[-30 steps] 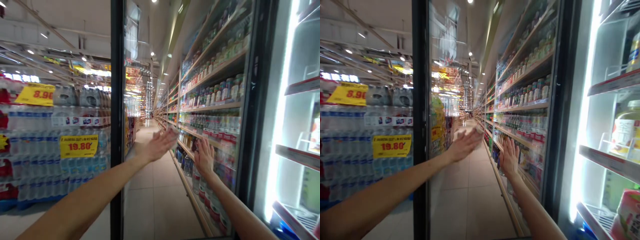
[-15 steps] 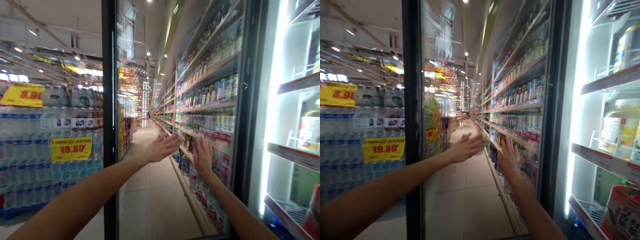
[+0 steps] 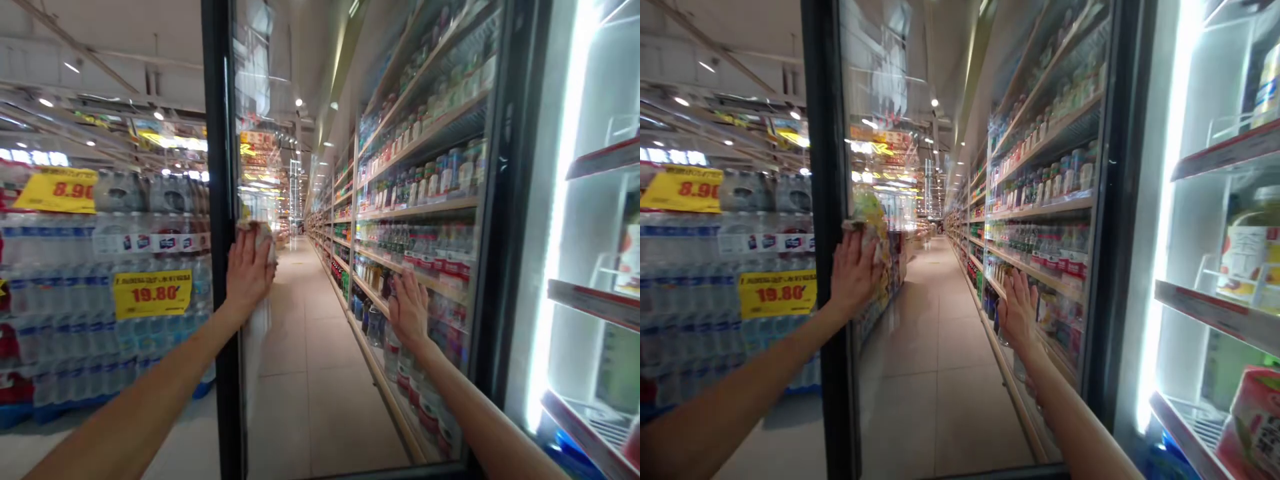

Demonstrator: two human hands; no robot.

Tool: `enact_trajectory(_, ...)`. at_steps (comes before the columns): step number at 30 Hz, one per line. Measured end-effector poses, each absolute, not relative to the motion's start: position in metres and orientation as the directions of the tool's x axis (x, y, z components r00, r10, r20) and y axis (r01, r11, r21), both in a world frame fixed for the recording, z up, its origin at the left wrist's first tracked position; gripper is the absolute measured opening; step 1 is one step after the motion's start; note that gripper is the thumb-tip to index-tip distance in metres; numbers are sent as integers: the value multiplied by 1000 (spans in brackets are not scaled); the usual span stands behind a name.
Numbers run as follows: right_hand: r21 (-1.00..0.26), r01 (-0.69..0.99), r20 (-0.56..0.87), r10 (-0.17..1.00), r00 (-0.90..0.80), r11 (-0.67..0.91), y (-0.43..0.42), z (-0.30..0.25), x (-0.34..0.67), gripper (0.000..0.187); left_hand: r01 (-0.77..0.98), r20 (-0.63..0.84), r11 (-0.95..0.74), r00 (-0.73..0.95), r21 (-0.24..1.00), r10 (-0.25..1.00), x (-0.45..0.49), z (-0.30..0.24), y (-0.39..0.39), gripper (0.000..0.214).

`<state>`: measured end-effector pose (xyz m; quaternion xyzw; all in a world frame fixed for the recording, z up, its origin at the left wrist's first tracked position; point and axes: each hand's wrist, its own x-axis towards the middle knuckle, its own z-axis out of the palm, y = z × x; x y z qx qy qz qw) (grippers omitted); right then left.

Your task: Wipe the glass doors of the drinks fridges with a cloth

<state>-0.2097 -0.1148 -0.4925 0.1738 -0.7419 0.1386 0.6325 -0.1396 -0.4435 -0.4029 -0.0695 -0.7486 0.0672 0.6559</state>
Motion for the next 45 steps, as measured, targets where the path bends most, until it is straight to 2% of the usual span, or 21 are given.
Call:
enact_trajectory(2, -5, -429, 986, -66, -152, 903, -117, -493, -209, 56, 10, 971, 979, -130, -202, 202, -134, -450, -447, 50)
enact_trajectory(3, -15, -426, 985, -59, -160, 905, -118, -493, -209, 56, 25, 951, 961, -142, -274, 275, -131, -473, -445, 50)
enact_trajectory(6, -12, -415, 987, -56, -152, 910, -120, -494, -211, 57, 183, 705, 724, -165, -665, 690, -128, -517, -438, 46)
enact_trajectory(8, -5, -409, 988, -58, -141, 913, -119, -495, -211, 57, 209, 639, 665, -182, -717, 747, -131, -513, -436, 43)
enact_trajectory(10, -1, -409, 989, -60, -135, 912, -119, -495, -212, 57, 138, 780, 800, -177, -584, 600, -137, -489, -438, 46)
enact_trajectory(14, -19, -416, 986, -51, -157, 909, -119, -495, -211, 58, 20, 985, 990, -103, -140, 141, -144, -457, -443, 56)
enact_trajectory(15, -25, -414, 986, -45, -159, 910, -120, -494, -210, 58, 31, 983, 988, -98, -151, 153, -142, -462, -443, 56)
enact_trajectory(18, -11, -407, 989, -51, -141, 914, -123, -493, -208, 58, 157, 824, 833, -139, -530, 550, -134, -493, -443, 51)
enact_trajectory(20, 36, -404, 988, -92, -121, 914, -126, -492, -206, 57, 232, 667, 685, -163, -690, 727, -131, -499, -443, 43)
enact_trajectory(22, 81, -407, 986, -132, -100, 910, -129, -489, -204, 57, 219, 691, 711, -172, -668, 702, -133, -479, -442, 39)
enact_trajectory(27, 86, -417, 990, -125, -66, 905, -137, -481, -202, 52, 66, 950, 955, -104, -288, 293, -152, -400, -427, 48)
enact_trajectory(29, 79, -425, 988, -127, -86, 902, -138, -479, -201, 52, 95, 895, 905, -133, -415, 425, -155, -394, -418, 47)
enact_trajectory(31, 82, -434, 984, -141, -105, 897, -138, -479, -201, 53, 221, 648, 675, -187, -704, 738, -154, -397, -411, 46)
enact_trajectory(33, 93, -440, 981, -157, -111, 893, -138, -479, -201, 53, 308, 465, 514, -222, -801, 857, -152, -393, -408, 46)
enact_trajectory(35, 101, -441, 980, -165, -109, 892, -136, -480, -201, 53, 240, 651, 693, -237, -680, 721, -151, -375, -410, 43)
enact_trajectory(37, 107, -447, 979, -173, -108, 888, -135, -480, -201, 53, 112, 898, 913, -169, -392, 406, -152, -353, -415, 44)
enact_trajectory(39, 101, -455, 978, -172, -119, 885, -135, -479, -201, 53, 57, 972, 978, -112, -201, 206, -152, -342, -419, 48)
enact_trajectory(40, 97, -458, 978, -170, -121, 884, -135, -479, -201, 52, 65, 966, 974, -129, -217, 223, -152, -343, -420, 48)
enact_trajectory(42, 87, -459, 979, -160, -123, 884, -136, -479, -201, 51, 153, 866, 897, -234, -416, 441, -150, -354, -422, 45)
enact_trajectory(44, 74, -456, 982, -145, -122, 887, -137, -480, -201, 50, 308, 619, 698, -322, -647, 716, -147, -364, -424, 42)
enact_trajectory(45, 71, -456, 982, -143, -124, 887, -137, -480, -201, 50, 355, 538, 634, -338, -687, 772, -146, -365, -425, 42)
